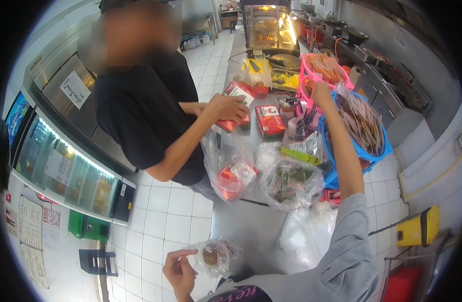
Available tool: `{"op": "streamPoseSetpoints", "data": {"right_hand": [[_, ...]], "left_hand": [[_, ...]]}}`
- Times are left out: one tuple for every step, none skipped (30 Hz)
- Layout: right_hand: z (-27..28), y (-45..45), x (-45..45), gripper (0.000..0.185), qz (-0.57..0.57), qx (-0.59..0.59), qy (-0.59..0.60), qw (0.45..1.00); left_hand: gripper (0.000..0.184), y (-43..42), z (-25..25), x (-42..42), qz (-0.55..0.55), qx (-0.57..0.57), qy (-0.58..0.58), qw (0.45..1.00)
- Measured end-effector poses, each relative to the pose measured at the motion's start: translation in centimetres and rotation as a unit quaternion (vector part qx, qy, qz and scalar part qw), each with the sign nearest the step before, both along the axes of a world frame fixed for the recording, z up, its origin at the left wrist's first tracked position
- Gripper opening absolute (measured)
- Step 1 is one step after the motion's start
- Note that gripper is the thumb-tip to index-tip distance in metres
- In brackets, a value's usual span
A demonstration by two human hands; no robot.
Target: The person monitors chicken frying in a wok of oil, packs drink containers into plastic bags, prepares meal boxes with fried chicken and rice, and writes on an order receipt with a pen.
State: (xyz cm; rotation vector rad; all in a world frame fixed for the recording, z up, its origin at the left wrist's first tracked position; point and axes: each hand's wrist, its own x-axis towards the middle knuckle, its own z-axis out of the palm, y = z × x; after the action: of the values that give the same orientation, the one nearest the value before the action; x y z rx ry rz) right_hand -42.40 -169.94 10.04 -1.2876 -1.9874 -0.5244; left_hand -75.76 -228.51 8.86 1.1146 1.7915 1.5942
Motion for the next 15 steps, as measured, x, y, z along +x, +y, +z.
{"op": "streamPoseSetpoints", "data": {"right_hand": [[1.7,-0.4,0.3,0.031,-0.032,-0.067,-0.019,0.997],[5.5,-4.9,-1.3,0.038,0.03,-0.011,0.021,0.999],[8.6,-7.0,-1.8,0.034,-0.066,-0.075,-0.014,0.995],[10.6,-8.7,-0.7,0.022,-0.031,-0.042,-0.036,0.998],[13.2,-13.3,-1.1,0.01,0.114,-0.058,0.084,0.988],[15.5,-17.4,-1.7,0.015,0.184,-0.123,0.157,0.962],[17.4,-23.0,-3.4,0.013,0.252,-0.157,0.199,0.934],[18.6,-28.5,-5.1,0.012,0.314,-0.184,0.241,0.9],[18.7,-32.7,-5.8,0.009,0.377,-0.206,0.231,0.873],[18.6,-35.8,-6.4,0.007,0.438,-0.225,0.219,0.843],[18.1,-37.7,-7.1,0.009,0.511,-0.229,0.165,0.812],[17.3,-39.2,-7.9,0.013,0.579,-0.23,0.11,0.774],[16.4,-41.0,-9.2,0.015,0.593,-0.268,0.116,0.751],[15.4,-42.6,-10.7,0.017,0.605,-0.305,0.121,0.725],[14.1,-43.6,-12.0,0.016,0.6,-0.313,0.116,0.727]], "left_hand": [[0.015,0.1,0.3,-0.1,-0.015,-0.002,-0.011,1.0],[0.017,0.1,0.6,-0.2,-0.026,-0.005,-0.023,0.999],[0.02,0.1,1.0,-0.3,-0.036,-0.02,-0.018,0.999],[0.025,0.1,1.2,-0.6,-0.044,-0.037,-0.014,0.998],[0.028,0.3,1.1,-0.8,-0.057,-0.027,0.003,0.998],[0.032,0.3,1.1,-1.1,-0.071,-0.018,0.019,0.997],[0.035,0.3,1.8,-1.0,-0.072,-0.026,0.009,0.997],[0.039,0.3,2.3,-0.9,-0.076,-0.029,0.001,0.997],[0.039,0.1,2.3,-1.0,-0.073,-0.034,0.0,0.997],[0.043,-0.1,2.1,-1.2,-0.093,-0.036,0.009,0.995],[0.047,-0.3,2.0,-1.4,-0.115,-0.036,0.02,0.993],[0.047,-0.5,2.0,-1.6,-0.113,-0.037,0.02,0.993],[0.05,-0.6,2.0,-1.8,-0.129,-0.025,-0.028,0.991],[0.052,-0.7,2.0,-2.0,-0.144,-0.012,-0.076,0.987],[0.053,-0.9,1.7,-2.3,-0.159,-0.01,-0.065,0.985]]}}
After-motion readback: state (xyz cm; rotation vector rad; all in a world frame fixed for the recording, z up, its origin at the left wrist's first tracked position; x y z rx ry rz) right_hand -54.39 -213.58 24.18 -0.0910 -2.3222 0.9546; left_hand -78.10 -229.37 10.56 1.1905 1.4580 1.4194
